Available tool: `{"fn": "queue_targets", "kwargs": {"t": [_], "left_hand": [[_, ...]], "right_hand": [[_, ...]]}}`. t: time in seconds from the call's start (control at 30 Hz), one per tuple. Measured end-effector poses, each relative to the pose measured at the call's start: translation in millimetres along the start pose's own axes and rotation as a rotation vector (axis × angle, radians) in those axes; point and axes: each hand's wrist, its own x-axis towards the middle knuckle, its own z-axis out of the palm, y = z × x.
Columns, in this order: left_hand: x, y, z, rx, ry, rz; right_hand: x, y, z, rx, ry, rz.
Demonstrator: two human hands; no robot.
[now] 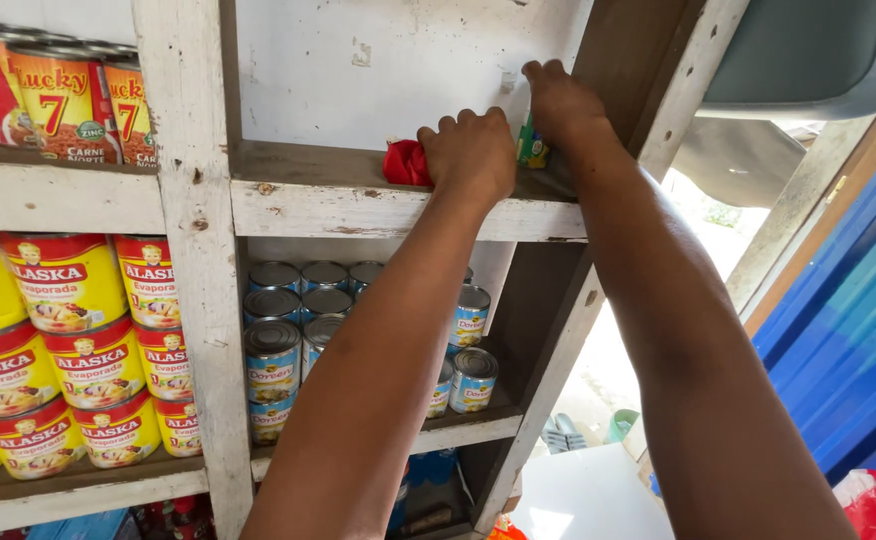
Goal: Wiping individual canned drinks with a cloth and placing them on a shelf.
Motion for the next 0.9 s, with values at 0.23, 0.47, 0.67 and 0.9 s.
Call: {"fn": "queue_targets", "kwargs": {"t": [0.23, 0.47, 0.67, 0.9], "left_hand": [[-3.0, -1.3, 1.4, -0.046, 0.011, -0.002], [-19.1, -11.2, -12.6, -0.686, 0.438, 0.196], [-242.1, -20.9, -65.1, -0.882, 0.504, 0.406], [-648.7, -68.9, 222.1, -0.92, -0.086, -0.804]], "right_hand": [[-44.1, -9.4, -70.4, 0.358, 0.376, -0.103], [-267.2, -43.5, -57.5, 1.025, 0.56, -0.155], [-545.4, -144.8, 102.2, 1.756, -0.225, 0.578], [-830.9, -275.5, 138.4, 2.375, -0.795, 1.541]]}}
